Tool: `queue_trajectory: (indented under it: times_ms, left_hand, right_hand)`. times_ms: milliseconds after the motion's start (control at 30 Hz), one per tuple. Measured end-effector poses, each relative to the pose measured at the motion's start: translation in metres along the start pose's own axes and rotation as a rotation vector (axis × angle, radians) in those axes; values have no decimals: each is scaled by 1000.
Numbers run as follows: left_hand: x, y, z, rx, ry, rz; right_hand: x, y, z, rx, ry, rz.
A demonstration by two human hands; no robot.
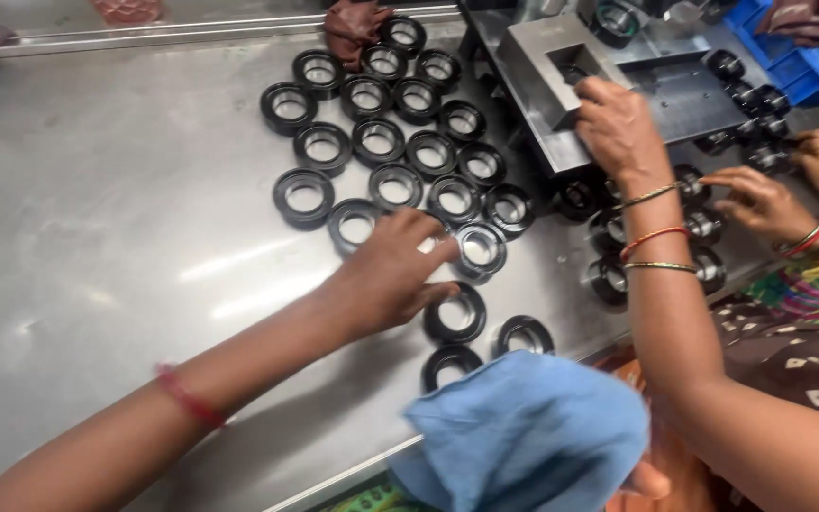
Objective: Cleaning and inspecting metal circular components (bearings) with a cloth at a workstation.
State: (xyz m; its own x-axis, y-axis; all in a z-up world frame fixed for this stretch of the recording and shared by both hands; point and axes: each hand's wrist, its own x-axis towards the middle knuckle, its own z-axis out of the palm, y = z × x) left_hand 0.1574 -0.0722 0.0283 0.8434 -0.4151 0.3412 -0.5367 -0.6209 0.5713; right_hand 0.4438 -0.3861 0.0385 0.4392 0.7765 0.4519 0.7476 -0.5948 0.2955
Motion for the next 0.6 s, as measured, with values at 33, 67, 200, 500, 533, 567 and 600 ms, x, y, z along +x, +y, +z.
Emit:
queue_trajectory:
  times_ms: [33,67,200,500,533,567,600]
  left_hand:
    - [16,-3,20,-2,7,6]
    - [30,-7,39,152,-9,75]
    - [82,-30,78,412,-111,110]
    - [104,-84,79,404,-159,76]
    - [96,-81,70,406,-163,73]
    - [88,-78,60,408,-153,46]
    - [80,-74,50,408,-142,18]
  right_hand:
    - [0,-2,-3,-9,0,-3]
    - [4,-5,-5,-45,-26,-10]
    - [10,-13,-4,6,30,41]
    - [-25,-64,-46,-222,96,-61]
    - [-37,-77,-54,-217,97,-59]
    - [-50,-91,-61,-114,59,72]
    - [-62,-104,-69,-10,17,200]
